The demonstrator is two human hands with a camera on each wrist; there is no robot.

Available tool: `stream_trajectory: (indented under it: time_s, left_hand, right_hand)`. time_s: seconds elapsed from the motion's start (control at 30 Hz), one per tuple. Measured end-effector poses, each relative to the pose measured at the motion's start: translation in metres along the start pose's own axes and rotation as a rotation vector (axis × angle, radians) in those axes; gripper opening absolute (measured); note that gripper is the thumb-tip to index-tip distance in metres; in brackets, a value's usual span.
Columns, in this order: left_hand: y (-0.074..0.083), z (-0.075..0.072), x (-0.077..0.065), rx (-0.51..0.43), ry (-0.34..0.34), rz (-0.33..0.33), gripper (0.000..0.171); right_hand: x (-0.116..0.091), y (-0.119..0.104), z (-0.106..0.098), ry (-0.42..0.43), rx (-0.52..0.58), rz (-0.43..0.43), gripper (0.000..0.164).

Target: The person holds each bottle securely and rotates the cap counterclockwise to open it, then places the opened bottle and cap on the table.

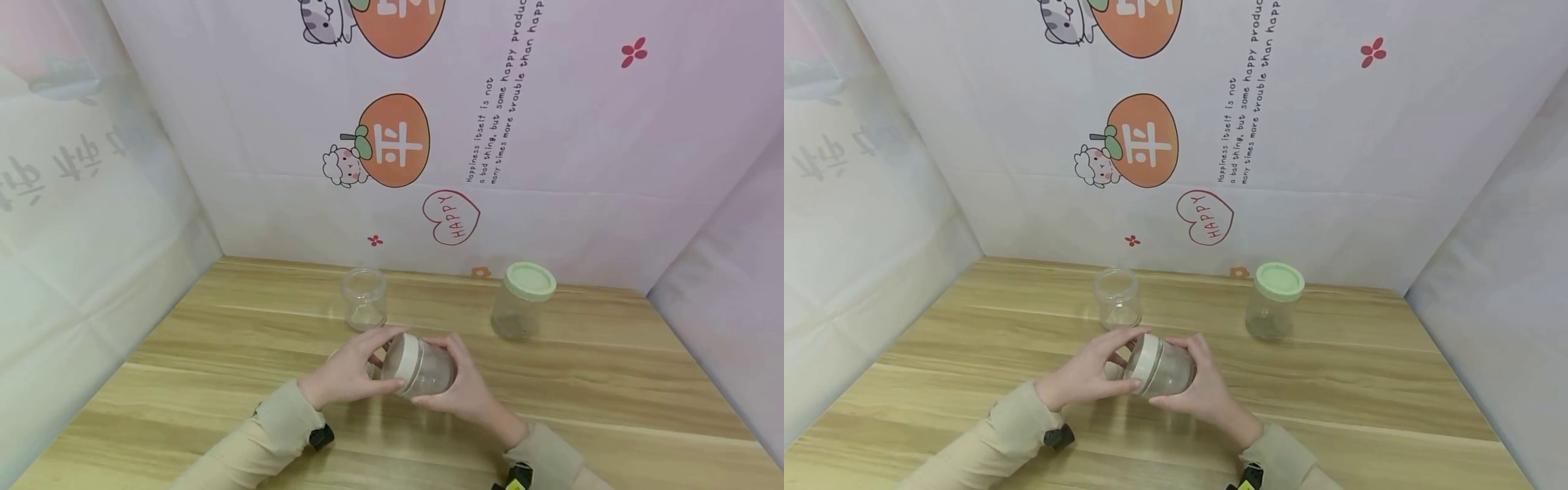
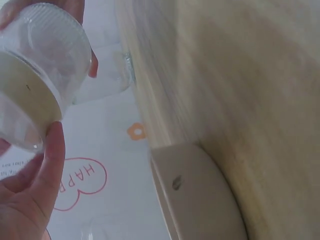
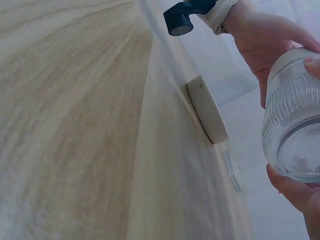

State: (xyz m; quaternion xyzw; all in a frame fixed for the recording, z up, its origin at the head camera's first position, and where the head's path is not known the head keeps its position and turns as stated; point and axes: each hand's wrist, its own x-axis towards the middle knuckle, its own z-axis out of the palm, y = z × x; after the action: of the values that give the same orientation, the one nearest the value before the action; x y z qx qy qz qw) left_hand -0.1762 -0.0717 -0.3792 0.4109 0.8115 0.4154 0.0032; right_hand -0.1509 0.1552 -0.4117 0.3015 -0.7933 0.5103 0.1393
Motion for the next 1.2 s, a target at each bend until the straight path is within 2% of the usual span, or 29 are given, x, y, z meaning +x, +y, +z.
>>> stream_trajectory:
  time_s: [0.23,0.4,0.5,0.57,0.67,0.8,0.87,0.93,1.2]
  left_hand:
    - [0.002,0.003,0.0,0.031,0.007,-0.113,0.066]
    - [0.005,0.002,0.002,0.008,-0.009,-0.136,0.068]
    - [0.006,0.001,0.001,-0.019,-0.017,-0.123,0.073]
    - [0.005,-0.001,-0.001,-0.032,-0.009,-0.09,0.078]
    - [0.004,-0.005,-0.003,-0.032,0.007,0.018,0.088]
    - [0.005,-0.01,-0.005,0.065,-0.007,0.202,0.094]
    - [0.006,-0.011,-0.005,0.122,-0.027,0.266,0.09]
    - [0.005,-0.011,-0.006,0.157,-0.043,0.307,0.085]
    - [0.001,-0.009,-0.008,0.22,-0.049,0.388,0.078]
  right_hand:
    - [0.0,0.0,0.0,-0.016,0.016,0.03,0.078]
    - [-0.001,-0.001,-0.001,0.001,0.017,0.036,0.078]
    - [-0.001,0.0,-0.001,0.011,0.001,0.015,0.078]
    - [-0.002,0.001,0.0,0.011,-0.013,-0.003,0.079]
    - [-0.003,0.001,0.0,0.005,-0.027,-0.026,0.079]
    - [-0.003,0.0,0.0,-0.004,-0.027,-0.022,0.08]
    - [-0.003,-0.001,0.0,-0.013,-0.024,-0.016,0.08]
    - [-0.003,-0.002,0.0,-0.019,-0.022,-0.011,0.08]
    - [-0.005,-0.003,0.001,-0.026,-0.021,-0.002,0.079]
